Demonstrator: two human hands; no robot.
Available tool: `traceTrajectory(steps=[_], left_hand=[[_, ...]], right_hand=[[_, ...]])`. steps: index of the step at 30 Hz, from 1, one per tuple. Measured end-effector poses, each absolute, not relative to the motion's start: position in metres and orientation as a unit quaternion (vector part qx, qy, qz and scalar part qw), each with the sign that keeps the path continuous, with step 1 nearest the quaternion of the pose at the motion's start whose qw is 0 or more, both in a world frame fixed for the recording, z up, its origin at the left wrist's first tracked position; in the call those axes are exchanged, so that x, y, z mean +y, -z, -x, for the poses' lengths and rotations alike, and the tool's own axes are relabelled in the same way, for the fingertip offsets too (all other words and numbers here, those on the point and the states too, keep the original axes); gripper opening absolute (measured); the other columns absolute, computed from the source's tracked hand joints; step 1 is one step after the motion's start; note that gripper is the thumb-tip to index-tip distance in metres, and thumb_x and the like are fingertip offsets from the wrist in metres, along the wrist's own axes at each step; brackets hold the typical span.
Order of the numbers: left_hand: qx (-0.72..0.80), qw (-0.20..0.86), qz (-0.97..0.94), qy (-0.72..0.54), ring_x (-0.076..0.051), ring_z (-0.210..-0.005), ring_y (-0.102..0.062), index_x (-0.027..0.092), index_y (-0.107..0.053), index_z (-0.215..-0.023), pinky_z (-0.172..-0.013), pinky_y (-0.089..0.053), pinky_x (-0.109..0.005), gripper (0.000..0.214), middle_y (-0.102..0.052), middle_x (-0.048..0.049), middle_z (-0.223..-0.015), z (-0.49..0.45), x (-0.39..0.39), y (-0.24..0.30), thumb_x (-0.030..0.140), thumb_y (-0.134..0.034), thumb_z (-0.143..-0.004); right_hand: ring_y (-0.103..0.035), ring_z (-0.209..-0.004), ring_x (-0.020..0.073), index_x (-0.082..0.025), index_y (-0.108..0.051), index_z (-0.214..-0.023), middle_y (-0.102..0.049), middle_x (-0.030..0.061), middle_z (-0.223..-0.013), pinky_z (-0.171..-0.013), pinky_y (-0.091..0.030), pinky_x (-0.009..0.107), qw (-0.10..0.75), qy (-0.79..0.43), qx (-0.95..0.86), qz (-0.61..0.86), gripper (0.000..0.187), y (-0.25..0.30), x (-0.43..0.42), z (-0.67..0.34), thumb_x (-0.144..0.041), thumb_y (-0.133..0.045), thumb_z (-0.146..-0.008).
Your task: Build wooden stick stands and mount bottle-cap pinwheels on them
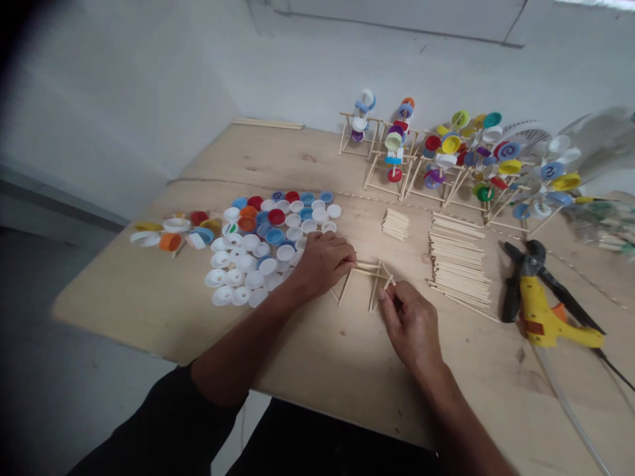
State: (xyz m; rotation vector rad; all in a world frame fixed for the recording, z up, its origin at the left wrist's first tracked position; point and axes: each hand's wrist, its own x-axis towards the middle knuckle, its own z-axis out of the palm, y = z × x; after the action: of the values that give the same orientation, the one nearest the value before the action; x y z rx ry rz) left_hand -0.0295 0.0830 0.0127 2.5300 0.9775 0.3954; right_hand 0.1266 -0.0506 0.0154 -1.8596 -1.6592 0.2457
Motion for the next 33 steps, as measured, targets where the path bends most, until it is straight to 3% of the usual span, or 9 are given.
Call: traceTrajectory(steps=[12,20,27,33], left_hand=[[0.352,0.202,-0.904,-0.137,-0.021,-0.091,-0.051,0.019,-0.064,-0.077,-0.083,-0.028,-0.04,0.013,-0.068,-0.003,-0.088,0.03,0.083,-0.013,0.025,-0.056,-0.085],[0.309,0.167,-0.921,-0.169,-0.021,-0.096,-0.05,0.02,-0.065,-0.087,-0.082,-0.029,-0.038,0.012,-0.065,-0.0034,-0.095,0.027,0.077,-0.014,0.027,-0.055,-0.087],[0.246,0.094,-0.956,-0.128,-0.023,-0.094,-0.047,0.019,-0.065,-0.084,-0.082,-0.029,-0.04,0.013,-0.061,-0.0066,-0.094,0.022,0.066,-0.011,0.028,-0.057,-0.086],[0.25,0.118,-0.952,-0.133,-0.022,-0.093,-0.047,0.019,-0.066,-0.082,-0.082,-0.029,-0.039,0.016,-0.062,-0.0051,-0.092,0.026,0.066,-0.016,0.032,-0.057,-0.086]], right_hand=[[-0.044,-0.051,0.0105,-0.019,-0.055,-0.072,-0.05,-0.0033,-0.058,-0.051,-0.034,0.023,0.308,-0.104,-0.628,0.707,0.024,-0.016,-0.051,-0.126,-0.033,-0.048,-0.09],[-0.045,-0.05,0.0105,-0.02,-0.055,-0.074,-0.053,-0.0027,-0.058,-0.051,-0.034,0.023,0.309,-0.104,-0.624,0.71,0.023,-0.015,-0.051,-0.126,-0.035,-0.048,-0.09],[-0.045,-0.05,0.0106,-0.02,-0.054,-0.072,-0.051,-0.0025,-0.058,-0.051,-0.035,0.023,0.311,-0.099,-0.628,0.707,0.025,-0.017,-0.05,-0.125,-0.035,-0.046,-0.091],[-0.044,-0.05,0.0108,-0.019,-0.056,-0.074,-0.051,-0.0027,-0.058,-0.051,-0.034,0.023,0.308,-0.1,-0.625,0.71,0.025,-0.014,-0.051,-0.126,-0.036,-0.047,-0.09]])
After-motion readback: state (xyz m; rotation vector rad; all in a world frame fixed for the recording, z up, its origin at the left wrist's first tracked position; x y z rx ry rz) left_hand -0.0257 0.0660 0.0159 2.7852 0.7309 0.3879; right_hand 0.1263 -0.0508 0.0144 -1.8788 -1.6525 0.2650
